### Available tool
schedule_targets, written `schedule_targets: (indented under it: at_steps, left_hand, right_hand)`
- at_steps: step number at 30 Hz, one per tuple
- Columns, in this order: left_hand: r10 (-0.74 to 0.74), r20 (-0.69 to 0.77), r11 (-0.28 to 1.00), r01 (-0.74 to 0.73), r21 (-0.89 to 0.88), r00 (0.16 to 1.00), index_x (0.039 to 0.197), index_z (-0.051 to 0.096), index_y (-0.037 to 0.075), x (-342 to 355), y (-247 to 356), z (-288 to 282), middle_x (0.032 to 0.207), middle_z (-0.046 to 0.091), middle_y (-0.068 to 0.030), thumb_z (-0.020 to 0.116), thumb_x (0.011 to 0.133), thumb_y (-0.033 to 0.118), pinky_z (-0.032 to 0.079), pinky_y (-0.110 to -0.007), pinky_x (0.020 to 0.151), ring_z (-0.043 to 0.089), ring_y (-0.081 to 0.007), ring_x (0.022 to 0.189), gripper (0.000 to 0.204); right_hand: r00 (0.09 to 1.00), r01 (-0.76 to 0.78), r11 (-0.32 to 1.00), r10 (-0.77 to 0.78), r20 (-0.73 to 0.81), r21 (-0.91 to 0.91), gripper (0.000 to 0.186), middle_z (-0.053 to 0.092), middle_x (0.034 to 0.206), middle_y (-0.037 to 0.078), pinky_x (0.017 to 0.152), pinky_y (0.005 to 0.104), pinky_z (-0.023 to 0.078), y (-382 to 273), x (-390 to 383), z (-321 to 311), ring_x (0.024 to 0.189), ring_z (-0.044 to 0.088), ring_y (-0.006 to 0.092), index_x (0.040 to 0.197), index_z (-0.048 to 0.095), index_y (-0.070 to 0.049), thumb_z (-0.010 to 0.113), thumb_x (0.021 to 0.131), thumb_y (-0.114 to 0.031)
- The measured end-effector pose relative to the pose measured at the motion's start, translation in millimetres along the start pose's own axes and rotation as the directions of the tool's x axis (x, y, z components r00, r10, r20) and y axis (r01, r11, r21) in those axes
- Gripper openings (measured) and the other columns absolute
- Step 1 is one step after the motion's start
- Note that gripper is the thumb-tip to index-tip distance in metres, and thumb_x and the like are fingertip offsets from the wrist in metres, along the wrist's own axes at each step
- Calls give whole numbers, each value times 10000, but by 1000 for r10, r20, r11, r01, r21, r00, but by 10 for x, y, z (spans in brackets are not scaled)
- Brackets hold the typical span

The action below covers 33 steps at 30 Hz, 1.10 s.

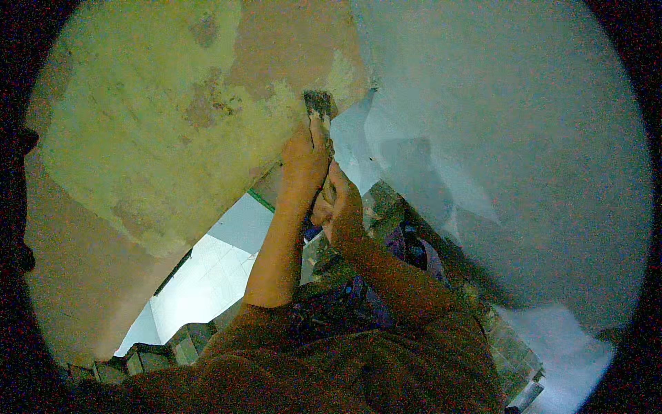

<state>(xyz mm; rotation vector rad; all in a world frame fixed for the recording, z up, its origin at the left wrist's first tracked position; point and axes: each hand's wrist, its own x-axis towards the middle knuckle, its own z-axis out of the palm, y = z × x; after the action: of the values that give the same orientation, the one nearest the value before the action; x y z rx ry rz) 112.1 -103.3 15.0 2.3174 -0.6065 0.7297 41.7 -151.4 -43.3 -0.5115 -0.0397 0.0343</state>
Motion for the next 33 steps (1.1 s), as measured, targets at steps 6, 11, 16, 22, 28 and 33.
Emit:
schedule_targets:
  at_steps: [6, 11, 16, 22, 28, 33]
  left_hand:
    - [9, -26, 998, -10, -60, 1000, 974, 560, -41, -122, -33, 3, 786, 609, -294, 410, 960, 227, 455, -543, 662, 585, -478, 730, 307]
    - [-104, 48, 984, 110, -142, 993, 1003, 570, -36, -59, -20, 7, 868, 608, -298, 378, 983, 319, 445, -535, 716, 571, -483, 791, 404]
    - [-125, 65, 978, 134, -158, 990, 997, 578, -37, -9, -20, 56, 901, 607, -293, 360, 997, 365, 447, -517, 742, 572, -463, 830, 458]
    - [-62, 26, 990, 65, -123, 998, 973, 559, -40, -117, -98, 16, 840, 608, -311, 421, 963, 242, 453, -537, 700, 589, -468, 791, 314]
    - [-10, -14, 990, 8, -140, 1000, 981, 553, -28, 4, -14, 22, 812, 609, -303, 408, 968, 259, 445, -546, 699, 581, -480, 765, 321]
    - [-145, 46, 977, 150, -152, 988, 923, 575, -34, -150, -38, -101, 787, 604, -269, 391, 979, 324, 444, -529, 683, 578, -443, 748, 406]
  right_hand:
    - [995, -41, 999, 43, -95, 18, 362, 325, 470, -49, 376, 261, 235, 68, -143, 25, 366, 283, 90, 852, 492, -168, 377, 988, -483]
    - [1000, -1, 999, 1, -2, -46, 326, 340, 486, -43, 355, 257, 240, 37, -40, -31, 356, 301, 93, 847, 462, -166, 411, 985, -458]
    - [997, 62, 997, -63, -41, -46, 313, 336, 494, -49, 335, 263, 232, 50, -24, -62, 342, 278, 87, 808, 437, -178, 433, 982, -438]
    - [997, 23, 985, -35, -72, -172, 373, 324, 474, -61, 400, 249, 230, 33, -101, -17, 393, 286, 79, 872, 538, -163, 379, 987, -480]
    - [996, 84, 978, -81, 20, -192, 303, 366, 520, -60, 393, 240, 251, -74, -76, 4, 395, 307, 68, 935, 515, -166, 404, 987, -444]
    - [998, 46, 987, -53, -42, -157, 275, 385, 532, -49, 357, 249, 243, 48, -163, 34, 375, 325, 70, 938, 515, -159, 391, 996, -396]
